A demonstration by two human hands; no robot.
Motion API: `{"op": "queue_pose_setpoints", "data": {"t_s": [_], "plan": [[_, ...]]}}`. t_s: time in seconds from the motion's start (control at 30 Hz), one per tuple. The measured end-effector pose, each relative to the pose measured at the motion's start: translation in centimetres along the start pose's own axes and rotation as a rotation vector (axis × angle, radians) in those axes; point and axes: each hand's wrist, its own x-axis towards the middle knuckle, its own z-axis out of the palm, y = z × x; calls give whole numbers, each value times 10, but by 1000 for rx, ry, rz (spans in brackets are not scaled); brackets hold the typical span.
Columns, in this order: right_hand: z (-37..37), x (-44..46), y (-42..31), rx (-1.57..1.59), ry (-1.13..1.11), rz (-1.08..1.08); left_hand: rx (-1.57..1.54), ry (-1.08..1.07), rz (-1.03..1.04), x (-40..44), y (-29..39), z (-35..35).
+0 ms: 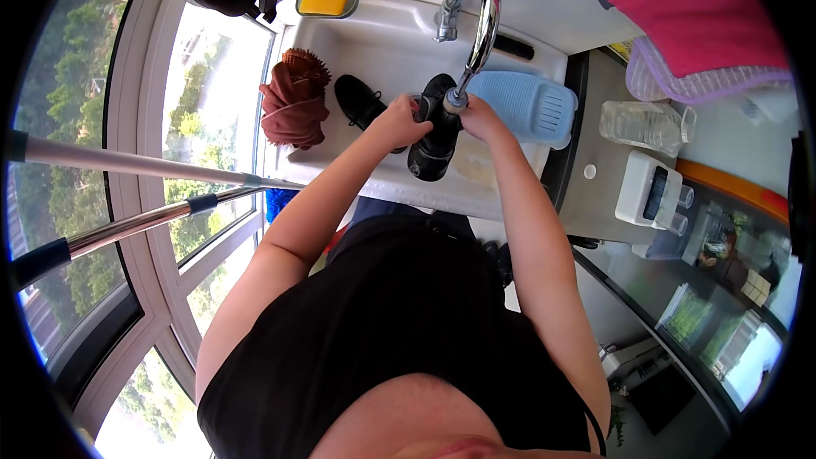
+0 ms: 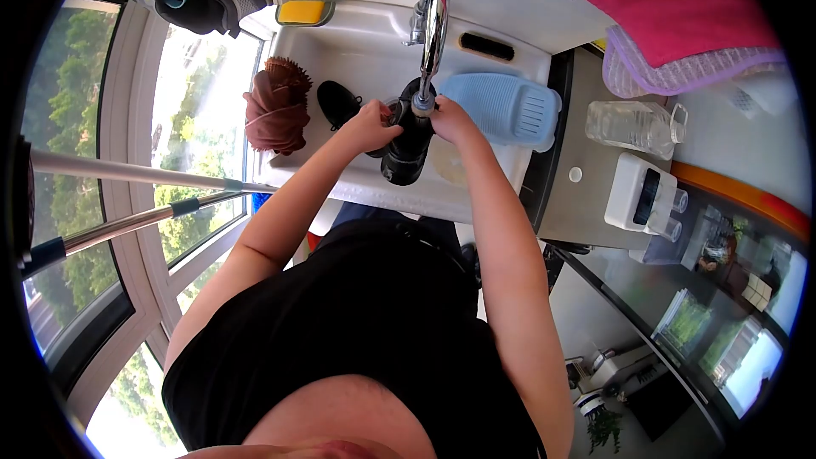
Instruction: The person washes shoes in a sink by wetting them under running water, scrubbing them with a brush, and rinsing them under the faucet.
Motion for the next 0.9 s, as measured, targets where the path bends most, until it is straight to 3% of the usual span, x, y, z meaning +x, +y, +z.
{"op": "queue_pose_setpoints", "data": {"t_s": [0.13, 0.2, 0.23, 0.3, 0.33, 0.4, 0.57, 0.67, 0.73, 0.9], "plan": [[7, 3, 11, -112, 112, 3, -94, -9, 90, -21, 14, -16], [7, -1, 12, -129, 128, -13, -73, -40, 354, -35, 28, -27], [7, -3, 12, -150, 140, -28, -71, -42, 357, -46, 32, -31], [10, -7, 7, -17, 147, 52, 401, 74, 485, -65, 37, -36], [9, -9, 4, 114, 152, 132, 400, 74, 487, -65, 37, -37], [8, -14, 0, 147, 169, 141, 472, 29, 391, -63, 36, -39], [8, -30, -4, 200, 223, 143, 361, 13, 411, -52, 22, -40], [6, -35, 2, 38, 253, 133, 354, -43, 419, -52, 25, -42], [5, -46, -4, -265, 366, -19, 366, -93, 402, -51, 26, -41], [7, -63, -17, -439, 466, -85, 324, -28, 377, -39, 5, -17]]}}
